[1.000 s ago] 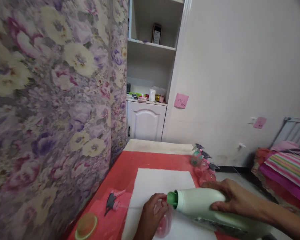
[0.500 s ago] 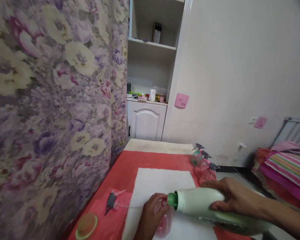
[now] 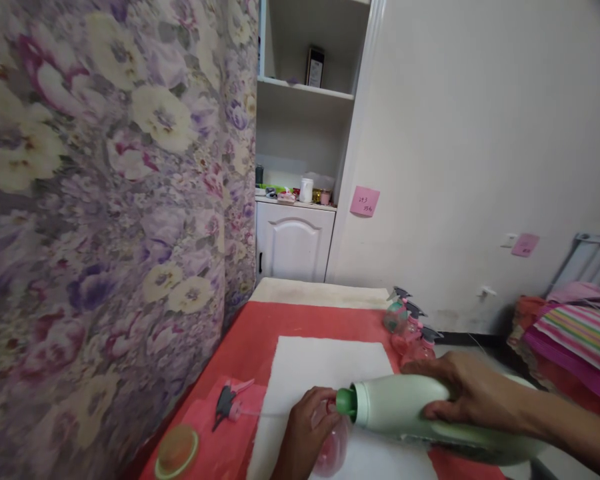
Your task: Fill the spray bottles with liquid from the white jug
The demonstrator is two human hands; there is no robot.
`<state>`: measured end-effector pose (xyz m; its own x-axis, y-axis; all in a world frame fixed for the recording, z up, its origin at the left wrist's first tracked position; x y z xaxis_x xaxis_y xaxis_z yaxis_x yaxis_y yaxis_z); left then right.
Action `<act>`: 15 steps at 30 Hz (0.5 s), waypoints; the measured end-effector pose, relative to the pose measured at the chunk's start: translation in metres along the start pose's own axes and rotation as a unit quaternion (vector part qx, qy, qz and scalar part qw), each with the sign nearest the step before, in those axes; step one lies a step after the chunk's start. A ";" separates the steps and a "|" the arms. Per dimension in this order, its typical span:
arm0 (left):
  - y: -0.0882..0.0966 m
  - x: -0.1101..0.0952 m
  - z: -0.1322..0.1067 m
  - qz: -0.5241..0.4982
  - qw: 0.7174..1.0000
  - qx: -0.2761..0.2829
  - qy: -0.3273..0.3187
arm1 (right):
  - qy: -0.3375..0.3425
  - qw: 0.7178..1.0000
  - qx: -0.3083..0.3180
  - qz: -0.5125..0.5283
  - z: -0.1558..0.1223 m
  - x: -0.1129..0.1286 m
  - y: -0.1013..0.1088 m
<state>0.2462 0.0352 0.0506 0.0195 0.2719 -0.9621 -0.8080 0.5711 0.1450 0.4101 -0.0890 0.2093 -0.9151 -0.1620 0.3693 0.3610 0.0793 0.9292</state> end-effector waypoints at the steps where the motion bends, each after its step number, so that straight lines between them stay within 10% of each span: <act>1: 0.000 0.000 0.000 -0.001 1.000 0.001 -0.001 | -0.003 1.000 0.005 -0.008 0.000 0.001 0.001; 15: 0.002 -0.007 -0.001 0.001 1.000 -0.011 -0.002 | -0.009 0.999 -0.003 -0.032 0.004 0.003 0.009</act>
<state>0.2441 0.0336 0.0573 0.0204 0.2764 -0.9608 -0.8206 0.5537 0.1418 0.4095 -0.0845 0.2186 -0.9393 -0.1479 0.3096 0.3035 0.0627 0.9508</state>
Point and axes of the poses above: each hand's wrist, its own z-axis towards the middle knuckle, its own y-axis out of the back of the hand, x = y × z, the point moved 10 cm from there along z, towards the middle knuckle, and after that the axes turned 5 degrees about y, right-handed, at the moved point
